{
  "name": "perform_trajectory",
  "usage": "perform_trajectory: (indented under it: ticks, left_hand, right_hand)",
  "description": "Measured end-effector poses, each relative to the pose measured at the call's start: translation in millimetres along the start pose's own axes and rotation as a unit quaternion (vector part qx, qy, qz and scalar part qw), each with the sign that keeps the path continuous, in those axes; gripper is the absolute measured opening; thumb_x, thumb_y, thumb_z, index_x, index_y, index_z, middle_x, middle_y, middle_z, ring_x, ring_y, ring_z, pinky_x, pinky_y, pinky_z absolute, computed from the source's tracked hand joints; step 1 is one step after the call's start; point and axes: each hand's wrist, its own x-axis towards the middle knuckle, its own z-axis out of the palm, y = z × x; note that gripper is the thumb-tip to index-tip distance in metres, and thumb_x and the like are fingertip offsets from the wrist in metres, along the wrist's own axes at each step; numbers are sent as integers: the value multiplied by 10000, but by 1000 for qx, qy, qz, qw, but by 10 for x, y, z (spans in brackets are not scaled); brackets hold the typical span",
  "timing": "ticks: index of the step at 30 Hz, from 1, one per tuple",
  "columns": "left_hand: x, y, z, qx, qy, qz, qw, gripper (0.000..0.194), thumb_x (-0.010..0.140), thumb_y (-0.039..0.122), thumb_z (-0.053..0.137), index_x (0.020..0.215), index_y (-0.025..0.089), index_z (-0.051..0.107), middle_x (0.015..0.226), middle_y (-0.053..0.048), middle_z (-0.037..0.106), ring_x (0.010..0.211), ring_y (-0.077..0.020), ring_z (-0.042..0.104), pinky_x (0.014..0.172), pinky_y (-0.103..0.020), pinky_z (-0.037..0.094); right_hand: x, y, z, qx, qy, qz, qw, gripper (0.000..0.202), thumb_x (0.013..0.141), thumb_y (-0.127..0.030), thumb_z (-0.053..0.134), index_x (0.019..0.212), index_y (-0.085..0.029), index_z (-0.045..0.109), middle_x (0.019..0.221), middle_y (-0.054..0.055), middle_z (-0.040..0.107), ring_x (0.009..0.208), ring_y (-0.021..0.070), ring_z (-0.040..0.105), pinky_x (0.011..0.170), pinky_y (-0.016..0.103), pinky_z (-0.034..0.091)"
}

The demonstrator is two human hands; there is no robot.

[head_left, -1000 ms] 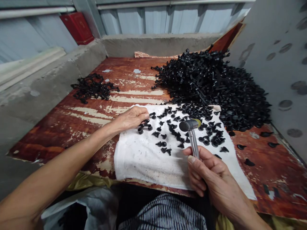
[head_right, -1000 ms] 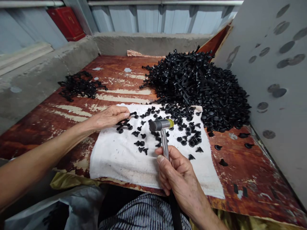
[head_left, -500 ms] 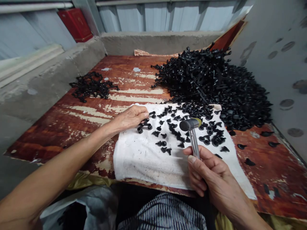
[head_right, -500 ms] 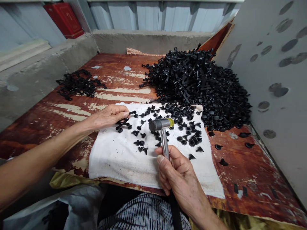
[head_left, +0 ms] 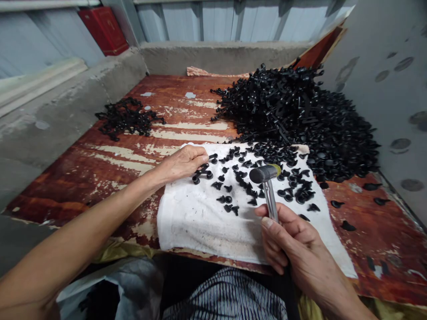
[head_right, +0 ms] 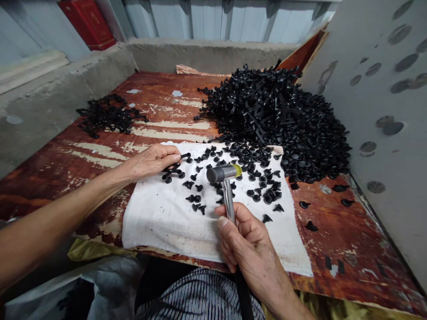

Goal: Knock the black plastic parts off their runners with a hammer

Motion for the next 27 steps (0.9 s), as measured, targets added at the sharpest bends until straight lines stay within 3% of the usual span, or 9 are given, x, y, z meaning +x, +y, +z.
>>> perform_trajectory:
  ticks: [27]
  left_hand:
    - [-1,-28,31,16,17,-10,1000,232,847,202,460,619,173,493,573,48,418,571,-102,396,571,-243,302]
  right_hand:
    - [8,16,-16,-2,-3,-6,1000,320,856,-503,692,966,-216,606,475,-121,358,376,48,275,350,167,282]
